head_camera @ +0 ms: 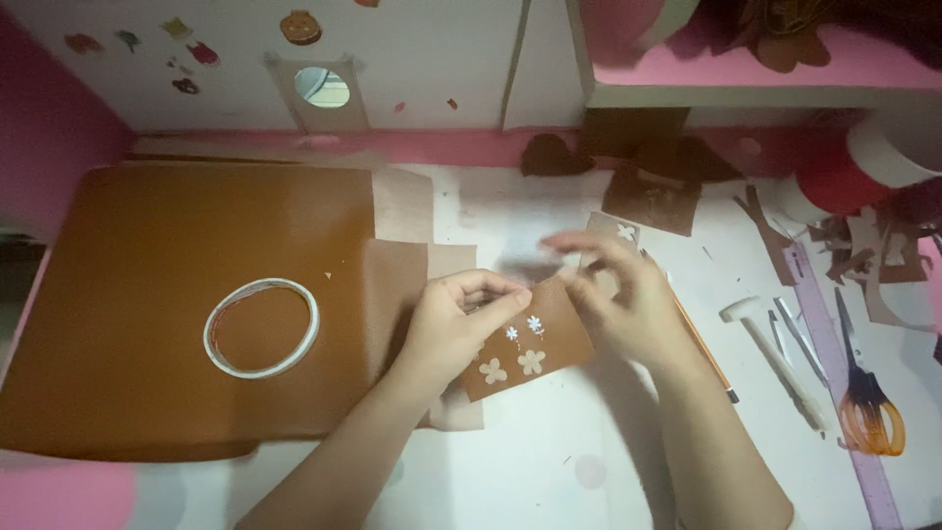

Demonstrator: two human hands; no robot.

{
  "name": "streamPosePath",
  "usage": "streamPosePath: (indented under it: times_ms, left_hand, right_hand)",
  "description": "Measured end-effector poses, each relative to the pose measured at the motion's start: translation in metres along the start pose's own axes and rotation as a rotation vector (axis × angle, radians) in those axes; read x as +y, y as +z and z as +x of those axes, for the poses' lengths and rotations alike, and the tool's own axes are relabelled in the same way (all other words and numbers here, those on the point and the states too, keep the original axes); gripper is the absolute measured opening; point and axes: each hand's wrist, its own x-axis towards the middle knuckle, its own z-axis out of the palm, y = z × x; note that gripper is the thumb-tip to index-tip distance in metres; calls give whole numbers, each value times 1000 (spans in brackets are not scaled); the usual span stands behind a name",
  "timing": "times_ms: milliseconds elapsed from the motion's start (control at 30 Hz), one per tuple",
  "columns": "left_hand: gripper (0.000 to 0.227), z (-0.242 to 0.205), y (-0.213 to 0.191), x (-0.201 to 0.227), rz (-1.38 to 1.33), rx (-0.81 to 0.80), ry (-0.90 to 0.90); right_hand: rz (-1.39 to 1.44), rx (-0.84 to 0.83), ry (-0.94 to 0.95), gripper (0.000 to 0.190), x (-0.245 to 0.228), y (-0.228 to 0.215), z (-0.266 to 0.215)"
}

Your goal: Sewing together small pieces of leather using a needle and thread at a craft workstation.

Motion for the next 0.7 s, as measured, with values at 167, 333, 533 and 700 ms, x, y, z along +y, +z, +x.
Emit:
streamPosePath:
  times_ms: [167, 333, 533, 700]
  left_hand:
    - [14, -4, 5, 7, 104, 25, -10]
    - [11, 4, 6, -6, 165, -3, 28]
    - [12, -6, 4, 25, 283, 41, -38]
    - [14, 0, 4, 34, 481, 108, -237]
  right_hand:
    - [-62, -60, -173, 15, -19, -6, 4]
    - [-37, -61, -197, 6, -6, 2, 5]
    - [738, 165, -185, 6, 39, -14, 0]
    - [1325, 805, -33, 10, 84, -89, -16]
